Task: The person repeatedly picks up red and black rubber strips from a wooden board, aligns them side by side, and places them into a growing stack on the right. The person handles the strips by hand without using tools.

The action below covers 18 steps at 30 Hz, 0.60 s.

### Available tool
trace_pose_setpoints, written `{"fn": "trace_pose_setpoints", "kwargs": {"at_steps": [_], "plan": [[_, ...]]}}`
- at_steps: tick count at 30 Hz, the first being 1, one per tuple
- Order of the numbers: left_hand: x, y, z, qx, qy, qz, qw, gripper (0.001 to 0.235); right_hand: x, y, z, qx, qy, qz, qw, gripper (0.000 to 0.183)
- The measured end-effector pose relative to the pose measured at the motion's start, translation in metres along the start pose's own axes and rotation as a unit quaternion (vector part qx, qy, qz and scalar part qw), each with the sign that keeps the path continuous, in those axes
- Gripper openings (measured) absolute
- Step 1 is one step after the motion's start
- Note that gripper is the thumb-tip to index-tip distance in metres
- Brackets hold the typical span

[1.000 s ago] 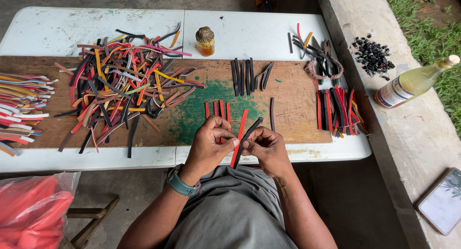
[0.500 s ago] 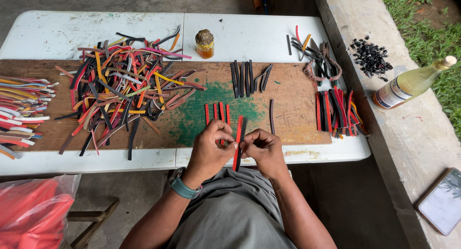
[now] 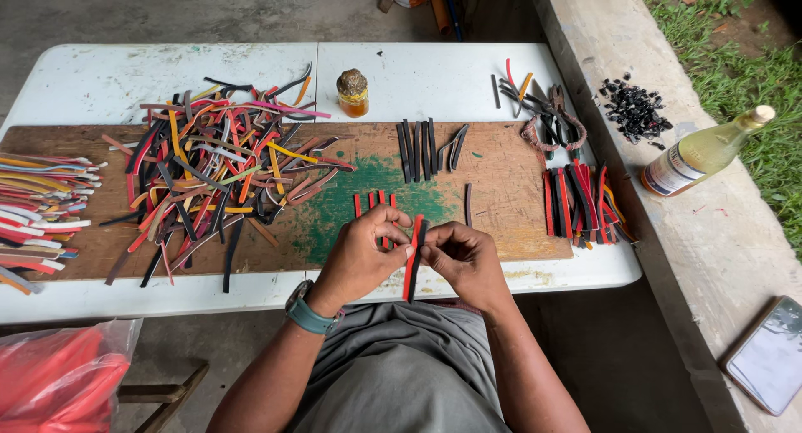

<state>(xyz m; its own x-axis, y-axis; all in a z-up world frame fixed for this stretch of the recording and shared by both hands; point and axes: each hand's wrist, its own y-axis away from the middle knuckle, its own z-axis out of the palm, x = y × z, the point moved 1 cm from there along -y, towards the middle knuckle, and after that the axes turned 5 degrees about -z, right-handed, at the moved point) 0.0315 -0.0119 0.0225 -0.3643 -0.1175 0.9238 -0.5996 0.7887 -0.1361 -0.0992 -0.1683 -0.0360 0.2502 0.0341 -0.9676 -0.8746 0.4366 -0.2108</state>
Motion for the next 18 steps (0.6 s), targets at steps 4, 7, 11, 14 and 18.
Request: {"fn": "trace_pose_setpoints", "kwargs": {"at_steps": [4, 7, 11, 14, 18], "plan": [[-0.004, 0.0, 0.007, 0.001, 0.091, -0.012, 0.996, 0.035, 0.004, -0.004, -0.003, 0.026, -0.104, 0.02, 0.994, 0.008], [-0.01, -0.001, 0.013, -0.016, 0.216, -0.049, 0.975, 0.033, 0.013, -0.001, -0.005, 0.041, -0.239, 0.023, 0.97, 0.007], [-0.013, 0.002, 0.013, -0.029, 0.215, -0.065, 0.974, 0.033, 0.023, 0.004, -0.008, 0.053, -0.194, 0.026, 0.979, 0.007], [-0.012, 0.003, 0.009, -0.013, 0.139, -0.047, 0.989, 0.035, 0.021, 0.001, -0.006, 0.057, -0.128, 0.02, 0.99, 0.008], [-0.012, 0.003, 0.009, -0.01, 0.163, -0.061, 0.985, 0.034, 0.014, 0.001, -0.001, 0.063, -0.061, 0.009, 0.996, 0.006]]}}
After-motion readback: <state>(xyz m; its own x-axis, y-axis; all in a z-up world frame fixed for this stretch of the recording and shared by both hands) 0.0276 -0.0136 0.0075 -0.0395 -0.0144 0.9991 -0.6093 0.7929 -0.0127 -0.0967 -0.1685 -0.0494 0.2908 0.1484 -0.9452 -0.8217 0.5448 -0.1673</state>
